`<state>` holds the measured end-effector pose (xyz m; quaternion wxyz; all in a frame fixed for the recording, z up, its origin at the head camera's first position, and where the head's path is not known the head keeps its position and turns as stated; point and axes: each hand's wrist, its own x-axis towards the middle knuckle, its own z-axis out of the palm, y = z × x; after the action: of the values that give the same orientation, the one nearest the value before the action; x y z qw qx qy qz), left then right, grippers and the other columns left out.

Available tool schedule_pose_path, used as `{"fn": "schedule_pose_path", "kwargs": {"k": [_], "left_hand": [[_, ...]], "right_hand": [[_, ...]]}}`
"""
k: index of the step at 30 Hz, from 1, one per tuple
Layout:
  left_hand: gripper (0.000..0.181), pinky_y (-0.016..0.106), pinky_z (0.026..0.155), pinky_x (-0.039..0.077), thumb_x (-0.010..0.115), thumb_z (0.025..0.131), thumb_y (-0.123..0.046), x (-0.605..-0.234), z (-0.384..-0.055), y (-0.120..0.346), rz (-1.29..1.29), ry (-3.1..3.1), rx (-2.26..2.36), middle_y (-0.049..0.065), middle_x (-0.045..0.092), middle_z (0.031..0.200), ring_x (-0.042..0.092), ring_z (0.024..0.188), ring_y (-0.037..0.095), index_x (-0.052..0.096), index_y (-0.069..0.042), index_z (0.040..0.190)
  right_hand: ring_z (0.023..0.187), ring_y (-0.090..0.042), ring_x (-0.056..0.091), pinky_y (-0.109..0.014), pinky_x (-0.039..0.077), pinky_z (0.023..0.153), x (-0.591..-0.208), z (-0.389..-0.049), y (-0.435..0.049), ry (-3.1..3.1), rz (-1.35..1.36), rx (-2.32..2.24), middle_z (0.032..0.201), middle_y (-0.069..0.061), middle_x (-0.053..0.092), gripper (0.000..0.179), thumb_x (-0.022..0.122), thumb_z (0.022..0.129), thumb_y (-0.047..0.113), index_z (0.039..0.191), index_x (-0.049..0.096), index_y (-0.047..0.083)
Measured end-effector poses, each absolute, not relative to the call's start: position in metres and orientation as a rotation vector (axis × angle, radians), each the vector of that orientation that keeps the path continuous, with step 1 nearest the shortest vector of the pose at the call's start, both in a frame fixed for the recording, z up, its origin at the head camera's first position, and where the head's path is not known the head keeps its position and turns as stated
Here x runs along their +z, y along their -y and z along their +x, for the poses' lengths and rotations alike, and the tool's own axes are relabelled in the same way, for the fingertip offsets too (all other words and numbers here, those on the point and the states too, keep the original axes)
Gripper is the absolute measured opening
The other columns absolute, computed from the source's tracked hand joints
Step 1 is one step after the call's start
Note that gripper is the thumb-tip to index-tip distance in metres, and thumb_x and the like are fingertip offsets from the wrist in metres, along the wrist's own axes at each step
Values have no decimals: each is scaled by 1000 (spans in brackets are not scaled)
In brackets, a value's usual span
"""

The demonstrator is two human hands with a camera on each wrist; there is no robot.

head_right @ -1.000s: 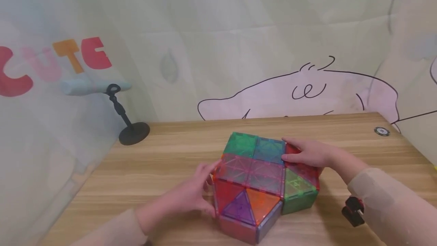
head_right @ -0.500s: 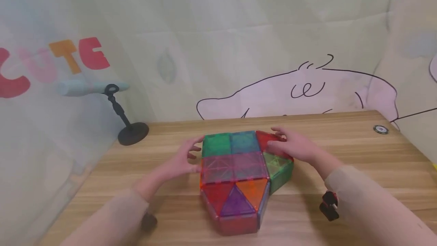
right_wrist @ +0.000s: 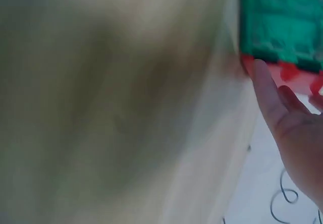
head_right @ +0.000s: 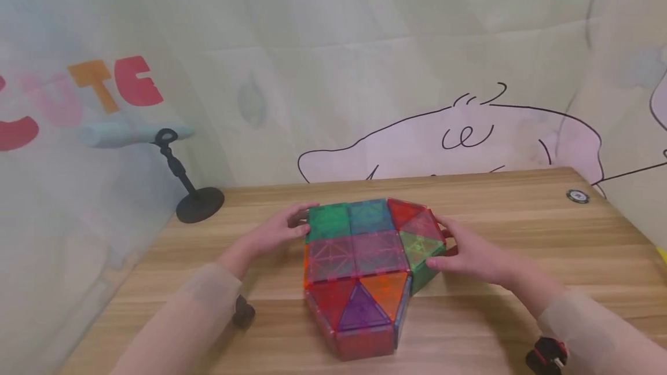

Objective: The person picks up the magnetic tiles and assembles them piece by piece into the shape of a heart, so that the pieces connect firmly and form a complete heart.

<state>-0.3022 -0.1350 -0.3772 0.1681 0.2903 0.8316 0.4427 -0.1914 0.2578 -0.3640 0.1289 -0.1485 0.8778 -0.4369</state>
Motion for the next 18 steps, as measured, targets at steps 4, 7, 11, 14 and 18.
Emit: {"fn": "schedule_pose_path", "kwargs": {"k": [4, 7, 11, 14, 18], "left_hand": [[59, 49, 104, 32, 59, 92, -31, -377, -298, 140, 807, -2365, 1285, 11, 47, 137, 42, 127, 29, 35, -14, 144], [59, 48, 102, 35, 61, 91, -27, -376, -291, 148, 795, -2363, 1319, 13, 48, 136, 44, 124, 30, 37, -12, 142], [58, 47, 98, 39, 65, 89, -23, -374, -280, 163, 777, -2370, 1340, 14, 49, 133, 49, 119, 31, 40, -11, 140], [61, 47, 96, 41, 66, 88, -24, -373, -274, 176, 744, -2390, 1320, 13, 52, 129, 52, 115, 30, 39, -14, 141], [69, 44, 90, 46, 68, 87, -25, -371, -265, 190, 712, -2425, 1268, 14, 52, 124, 56, 109, 29, 33, -18, 146]], "right_hand": [[105, -33, 55, -33, 50, 79, -372, -190, -254, -2608, -467, -1266, 134, -30, 37, 89, 69, 85, 29, 148, 13, 3], [106, -37, 56, -37, 51, 80, -374, -196, -250, -2644, -499, -1276, 133, -32, 39, 85, 68, 86, 29, 148, 15, 4], [109, -44, 54, -44, 50, 82, -373, -210, -244, -2664, -550, -1280, 132, -34, 41, 83, 67, 87, 29, 149, 17, 6], [108, -45, 54, -45, 51, 81, -371, -224, -238, -2631, -577, -1300, 130, -34, 43, 80, 64, 88, 28, 150, 17, 7], [101, -38, 58, -40, 54, 71, -367, -242, -227, -2548, -553, -1318, 128, -36, 44, 79, 61, 90, 31, 150, 15, 6]]}}
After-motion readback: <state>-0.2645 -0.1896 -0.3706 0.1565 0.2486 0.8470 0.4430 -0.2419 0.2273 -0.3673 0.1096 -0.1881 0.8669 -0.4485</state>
